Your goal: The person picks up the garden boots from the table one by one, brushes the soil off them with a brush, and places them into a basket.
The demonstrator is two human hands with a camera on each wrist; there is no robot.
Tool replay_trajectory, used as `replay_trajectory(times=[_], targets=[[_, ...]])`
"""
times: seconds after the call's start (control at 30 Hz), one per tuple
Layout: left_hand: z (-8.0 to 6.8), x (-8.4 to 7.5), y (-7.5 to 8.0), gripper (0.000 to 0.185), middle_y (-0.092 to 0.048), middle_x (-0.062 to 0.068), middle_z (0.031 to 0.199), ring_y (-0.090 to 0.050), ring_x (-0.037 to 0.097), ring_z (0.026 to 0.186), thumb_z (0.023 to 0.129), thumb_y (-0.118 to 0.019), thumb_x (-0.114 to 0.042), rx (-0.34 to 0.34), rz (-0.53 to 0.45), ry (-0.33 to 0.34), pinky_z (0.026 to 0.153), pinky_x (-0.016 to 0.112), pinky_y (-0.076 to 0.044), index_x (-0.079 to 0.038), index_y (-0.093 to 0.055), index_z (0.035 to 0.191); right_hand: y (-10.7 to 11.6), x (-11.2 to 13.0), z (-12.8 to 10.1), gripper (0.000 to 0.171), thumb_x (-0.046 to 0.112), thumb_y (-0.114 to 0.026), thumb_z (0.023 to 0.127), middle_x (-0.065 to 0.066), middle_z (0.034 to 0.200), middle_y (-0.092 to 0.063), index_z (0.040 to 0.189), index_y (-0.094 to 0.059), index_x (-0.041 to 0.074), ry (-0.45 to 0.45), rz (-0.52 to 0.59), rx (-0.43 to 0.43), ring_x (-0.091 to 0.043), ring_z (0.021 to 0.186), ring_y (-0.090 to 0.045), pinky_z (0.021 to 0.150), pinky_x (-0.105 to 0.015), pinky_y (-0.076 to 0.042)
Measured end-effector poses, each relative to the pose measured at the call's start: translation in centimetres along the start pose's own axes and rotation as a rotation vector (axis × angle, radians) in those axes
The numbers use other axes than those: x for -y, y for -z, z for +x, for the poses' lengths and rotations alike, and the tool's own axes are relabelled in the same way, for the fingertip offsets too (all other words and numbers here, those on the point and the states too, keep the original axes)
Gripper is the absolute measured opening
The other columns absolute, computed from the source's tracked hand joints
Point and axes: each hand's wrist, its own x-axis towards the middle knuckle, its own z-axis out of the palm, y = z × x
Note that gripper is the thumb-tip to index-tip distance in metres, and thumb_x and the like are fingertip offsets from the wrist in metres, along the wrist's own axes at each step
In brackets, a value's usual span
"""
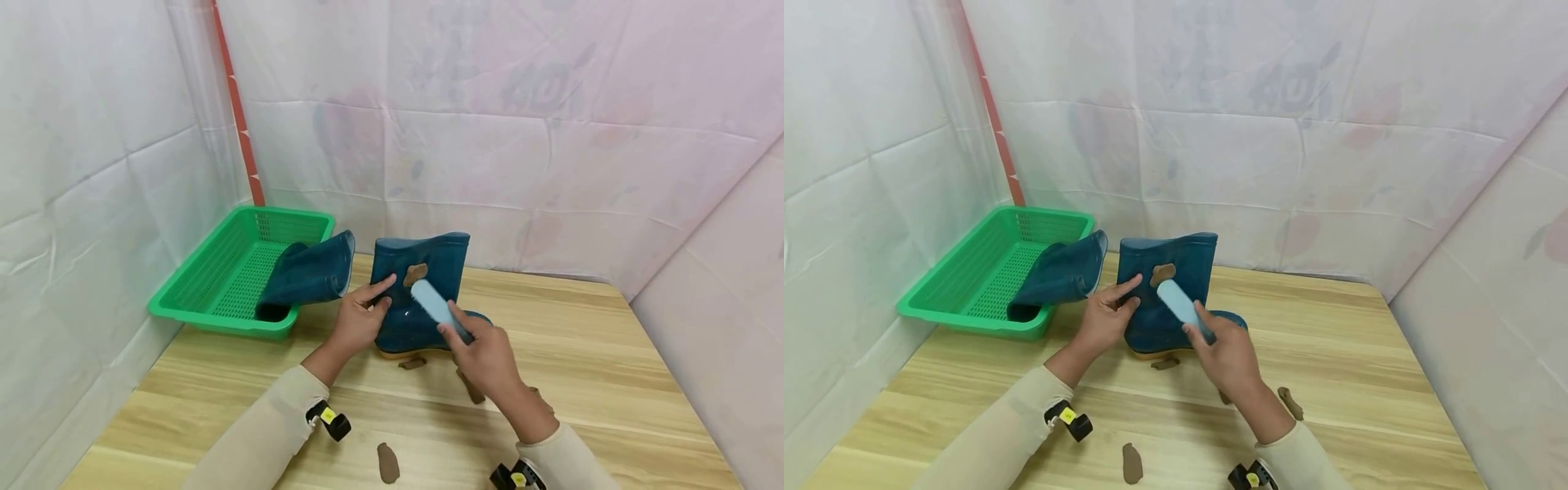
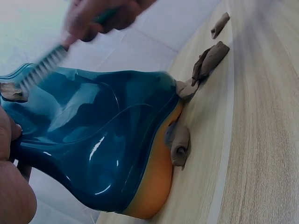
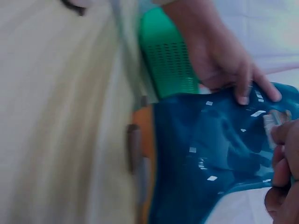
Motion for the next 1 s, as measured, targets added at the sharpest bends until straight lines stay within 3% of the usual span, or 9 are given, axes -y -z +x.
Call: replay_trajectory(times=[0.07,0.13,0.2,0.43,0.5,0.57,0.73,0.8,1.0], targets=[[0.0,-0.1,0.1,0.04,-0.059,0.02,0.085,-0.035,0.021,0.058,0.095,-0.061,0.013,0.004,-0.004,-0.001,0.058,0.027,-0.033,0.0,-0.065,0.133,0.3,0.2,0.5,0.048,0.012,-0.08,0.091,-0.019,0.105,-0.074,0.135,-0.065,0.002,0.003,0.017,-0.075,-0.021,0.074,-0.069,0.054,-0.03,-0.052],[0.0,-0.2,0.1,0.04,-0.058,0.02,0.084,-0.035,0.02,0.058,0.095,-0.062,0.014,0.008,-0.002,-0.004,0.059,0.027,-0.033,0.001,-0.065,0.133,0.3,0.3,0.9,0.049,0.014,-0.08,0.092,-0.021,0.112,-0.073,0.136,-0.064,0.003,-0.012,0.029,-0.079,-0.024,0.078,-0.07,0.056,-0.031,-0.053],[0.0,0.1,0.0,0.04,-0.06,0.022,0.086,-0.036,0.018,0.059,0.095,-0.061,0.015,0.01,-0.002,-0.005,0.059,0.027,-0.034,0.002,-0.066,0.132,0.1,0.4,1.0,0.048,0.017,-0.077,0.094,-0.019,0.111,-0.074,0.138,-0.063,0.004,-0.03,0.023,-0.023,-0.021,0.077,-0.069,0.055,-0.029,-0.052],[0.3,3.1,-0.2,0.043,-0.063,0.019,0.092,-0.038,0.016,0.058,0.095,-0.063,0.014,0.012,0.007,-0.012,0.057,0.027,-0.035,-0.004,-0.067,0.134,-0.1,0.3,0.1,0.048,0.025,-0.074,0.097,0.0,0.076,-0.068,0.14,-0.062,0.009,-0.099,-0.01,0.209,-0.006,0.05,-0.047,0.045,-0.026,-0.042],[0.3,3.2,-0.2,0.042,-0.062,0.016,0.09,-0.037,0.016,0.056,0.095,-0.064,0.011,0.011,-0.007,-0.012,0.057,0.027,-0.036,-0.007,-0.068,0.134,0.2,0.2,-0.1,0.048,0.025,-0.075,0.097,-0.001,0.08,-0.07,0.14,-0.063,0.009,-0.102,-0.004,0.225,-0.005,0.05,-0.048,0.045,-0.025,-0.043],[0.4,3.3,-0.1,0.042,-0.063,0.013,0.093,-0.037,0.017,0.056,0.096,-0.065,0.008,0.01,-0.025,-0.011,0.057,0.028,-0.036,-0.01,-0.068,0.134,0.6,0.0,0.0,0.047,0.023,-0.075,0.096,-0.007,0.084,-0.073,0.139,-0.063,0.008,-0.09,0.004,0.185,-0.007,0.053,-0.054,0.047,-0.025,-0.045],[0.4,3.2,0.0,0.042,-0.066,0.013,0.099,-0.039,0.017,0.057,0.097,-0.065,0.006,0.021,-0.027,-0.031,0.056,0.029,-0.036,-0.012,-0.068,0.134,0.9,0.2,0.9,0.045,0.015,-0.078,0.094,-0.023,0.111,-0.073,0.135,-0.065,0.003,-0.066,0.035,-0.066,-0.025,0.078,-0.07,0.054,-0.028,-0.05],[0.4,3.2,-0.1,0.042,-0.067,0.015,0.101,-0.039,0.017,0.058,0.097,-0.065,0.008,0.021,-0.018,-0.027,0.056,0.028,-0.036,-0.01,-0.068,0.134,0.6,0.3,0.9,0.046,0.015,-0.077,0.094,-0.023,0.113,-0.072,0.136,-0.064,0.002,-0.069,0.038,-0.075,-0.025,0.077,-0.069,0.054,-0.028,-0.05],[0.4,2.8,-0.2,0.042,-0.064,0.021,0.096,-0.038,0.018,0.061,0.095,-0.063,0.013,0.0,0.012,0.006,0.059,0.027,-0.035,-0.004,-0.067,0.133,-0.5,0.2,-0.1,0.048,0.024,-0.074,0.097,-0.006,0.081,-0.072,0.139,-0.062,0.005,-0.035,0.001,0.145,-0.005,0.055,-0.05,0.047,-0.024,-0.043]])
